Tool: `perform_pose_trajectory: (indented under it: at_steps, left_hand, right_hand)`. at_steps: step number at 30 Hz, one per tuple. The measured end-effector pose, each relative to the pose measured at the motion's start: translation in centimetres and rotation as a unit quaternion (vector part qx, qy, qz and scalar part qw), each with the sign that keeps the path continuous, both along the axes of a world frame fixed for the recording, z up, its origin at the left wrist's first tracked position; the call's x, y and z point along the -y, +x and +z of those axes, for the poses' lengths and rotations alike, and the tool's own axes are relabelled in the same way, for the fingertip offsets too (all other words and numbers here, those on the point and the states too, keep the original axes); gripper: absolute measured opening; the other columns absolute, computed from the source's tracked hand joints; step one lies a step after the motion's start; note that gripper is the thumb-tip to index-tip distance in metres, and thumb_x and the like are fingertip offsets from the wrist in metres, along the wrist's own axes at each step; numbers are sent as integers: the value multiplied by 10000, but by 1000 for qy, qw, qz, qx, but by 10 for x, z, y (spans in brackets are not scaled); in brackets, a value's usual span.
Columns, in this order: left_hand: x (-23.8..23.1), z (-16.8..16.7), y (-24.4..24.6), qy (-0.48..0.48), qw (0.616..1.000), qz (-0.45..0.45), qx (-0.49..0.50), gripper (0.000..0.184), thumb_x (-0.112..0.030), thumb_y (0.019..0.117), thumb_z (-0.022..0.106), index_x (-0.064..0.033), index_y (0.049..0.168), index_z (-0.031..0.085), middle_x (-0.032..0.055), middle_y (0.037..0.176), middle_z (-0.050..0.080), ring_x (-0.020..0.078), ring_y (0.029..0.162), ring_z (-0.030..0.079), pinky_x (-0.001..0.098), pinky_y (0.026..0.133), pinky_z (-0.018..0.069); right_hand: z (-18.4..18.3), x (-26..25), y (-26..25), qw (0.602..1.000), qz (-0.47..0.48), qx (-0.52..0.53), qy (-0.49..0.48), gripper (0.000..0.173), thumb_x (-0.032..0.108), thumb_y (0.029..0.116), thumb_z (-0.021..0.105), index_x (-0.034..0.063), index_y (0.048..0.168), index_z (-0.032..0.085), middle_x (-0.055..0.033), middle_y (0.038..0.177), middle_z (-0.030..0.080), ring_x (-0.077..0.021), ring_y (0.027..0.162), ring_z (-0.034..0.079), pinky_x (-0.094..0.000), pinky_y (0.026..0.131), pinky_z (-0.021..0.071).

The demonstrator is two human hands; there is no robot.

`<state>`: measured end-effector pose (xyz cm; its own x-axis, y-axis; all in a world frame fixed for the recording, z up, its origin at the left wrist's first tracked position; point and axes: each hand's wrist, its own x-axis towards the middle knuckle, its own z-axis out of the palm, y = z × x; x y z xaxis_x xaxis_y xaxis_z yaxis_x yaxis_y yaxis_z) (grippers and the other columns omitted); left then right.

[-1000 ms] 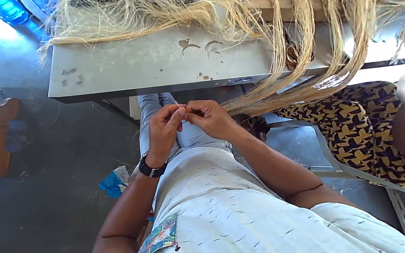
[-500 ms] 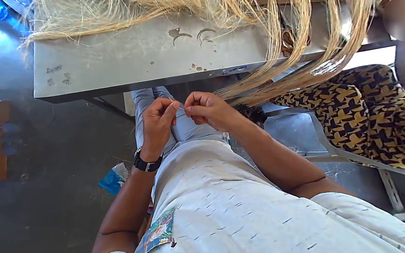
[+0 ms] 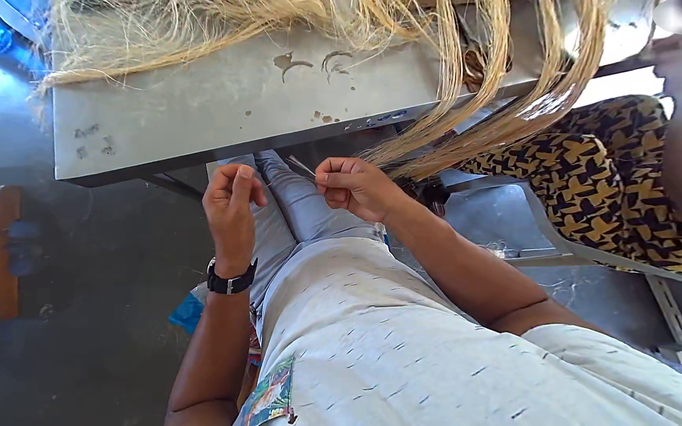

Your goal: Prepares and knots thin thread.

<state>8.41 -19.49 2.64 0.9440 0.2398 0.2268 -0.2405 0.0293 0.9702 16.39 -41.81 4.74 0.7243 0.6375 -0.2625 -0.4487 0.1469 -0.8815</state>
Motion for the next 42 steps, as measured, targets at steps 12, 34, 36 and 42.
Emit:
perform_pose_trajectory:
  at_steps: [12,34,36,42]
  left_hand:
    - [25,16,-3,261,960,-10,103,223,-171,1028,615,-30,1186,681,76,1079,653,117,790,630,287,672,573]
    - [39,6,3,92,989,-88,-69,167,-143,1044,593,-70,1174,668,48,763,629,120,517,554,239,451,496]
    - [36,7,2,70,991,-101,-58,135,-135,1047,586,-63,1123,672,44,743,617,109,515,543,225,451,485]
    - [14,15,-1,73,994,-72,27,146,-169,1055,578,-61,1060,675,6,774,635,78,560,567,212,489,506]
  right_hand:
    - [1,-8,0,1000,-2,15,-11,165,93,1055,501,69,944,620,4,761,563,-31,529,424,-168,484,381]
    - [9,-8,0,998,-41,-38,33,159,86,1034,516,85,937,642,4,751,572,-28,518,420,-164,471,372]
    - [9,-8,1,998,-44,-39,32,152,88,1035,520,86,942,640,6,748,566,-28,519,419,-162,473,371]
    - [7,-5,3,998,-45,-33,14,151,86,1039,518,82,940,633,6,747,570,-26,514,421,-162,469,374]
